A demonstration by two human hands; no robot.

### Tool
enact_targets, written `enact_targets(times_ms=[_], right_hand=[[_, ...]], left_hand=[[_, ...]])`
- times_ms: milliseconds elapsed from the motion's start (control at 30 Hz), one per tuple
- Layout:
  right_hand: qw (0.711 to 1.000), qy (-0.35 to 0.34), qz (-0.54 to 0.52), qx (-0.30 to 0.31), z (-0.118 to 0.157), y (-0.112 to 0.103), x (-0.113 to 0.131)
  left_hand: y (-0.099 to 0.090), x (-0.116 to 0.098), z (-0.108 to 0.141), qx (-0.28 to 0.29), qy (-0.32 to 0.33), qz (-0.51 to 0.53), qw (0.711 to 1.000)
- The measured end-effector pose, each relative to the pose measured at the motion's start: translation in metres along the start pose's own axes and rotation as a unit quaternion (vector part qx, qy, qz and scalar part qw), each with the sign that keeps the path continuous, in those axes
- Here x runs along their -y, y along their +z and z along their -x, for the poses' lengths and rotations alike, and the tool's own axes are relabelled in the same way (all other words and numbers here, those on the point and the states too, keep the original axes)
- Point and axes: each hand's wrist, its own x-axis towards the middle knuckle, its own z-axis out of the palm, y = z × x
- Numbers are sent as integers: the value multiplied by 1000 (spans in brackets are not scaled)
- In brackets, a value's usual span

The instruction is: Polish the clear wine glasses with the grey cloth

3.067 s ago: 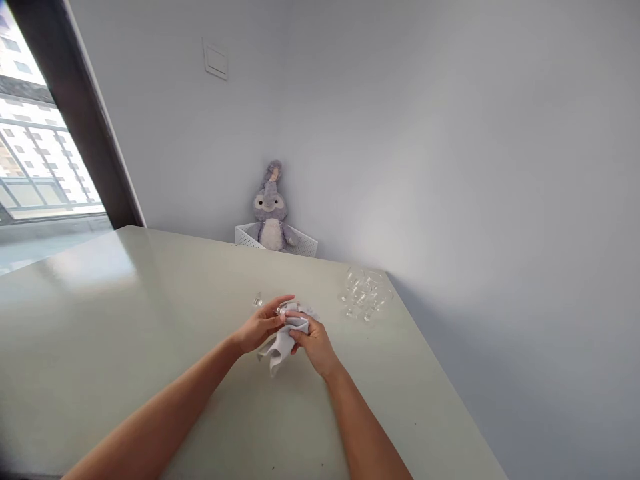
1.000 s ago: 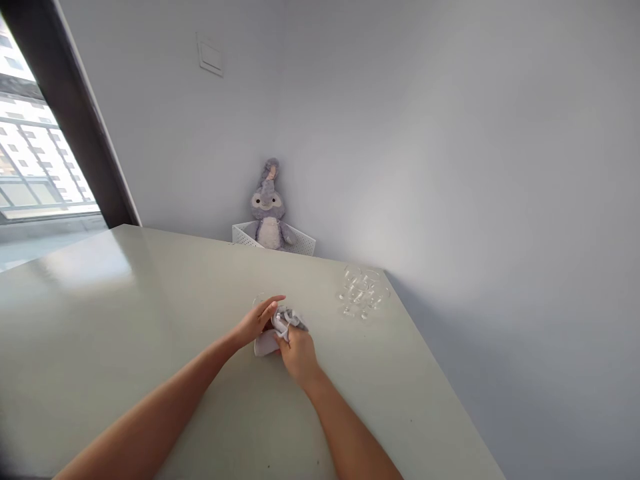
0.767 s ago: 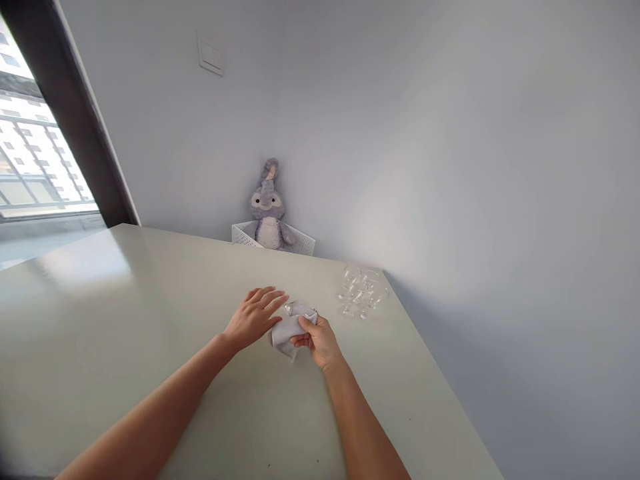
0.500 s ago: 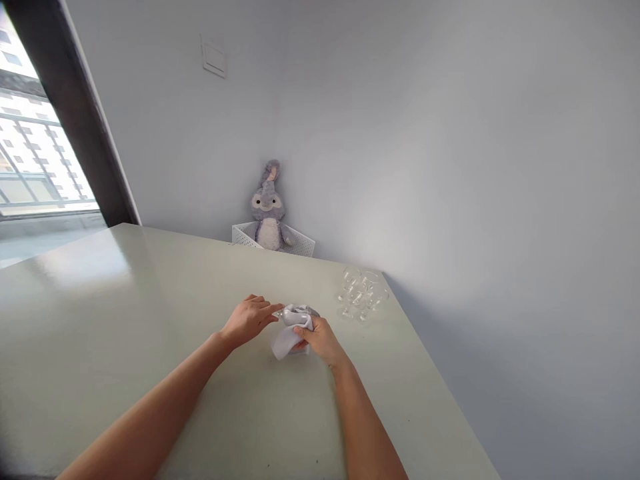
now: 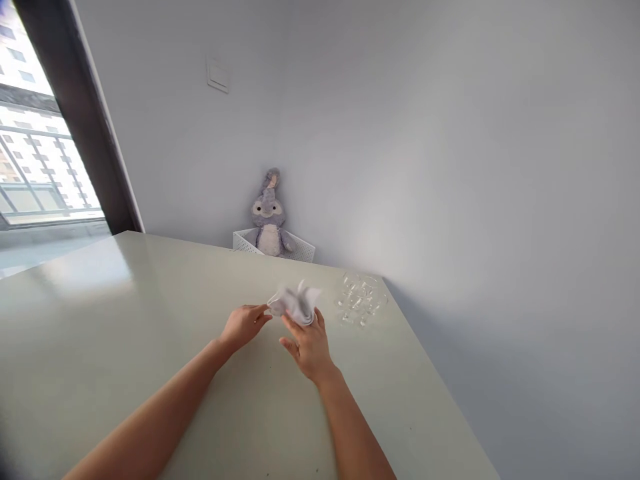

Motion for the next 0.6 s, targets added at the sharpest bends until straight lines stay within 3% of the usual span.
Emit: enact_targets(times_ms=[67,167,267,333,433,500,533,600], right_hand=[[999,-9,39,-8,-1,5,4],[998,45,40,-11,-2,6,-1],[979,173,-109,1,-1,1,-16],[920,279,-273,-23,1,-1,-27],[769,403,-480,-123,1,5,-31],[684,424,-568,-173,-1,13,-21],[660,417,-599,-179,-2,18,-13],[652,382,-635,-161,-5,28,6]], left_hand=[[3,-11,1,4,89,-27,996],[6,-26,3,-12,230,-36,973],[9,-33,5,-28,303,-27,952],[13,-33,5,-31,298,-15,954],[18,-33,5,-42,214,33,975],[21,-36,5,-63,134,80,986],[22,-38,6,-77,98,100,987],[22,-45,7,-107,47,122,986]])
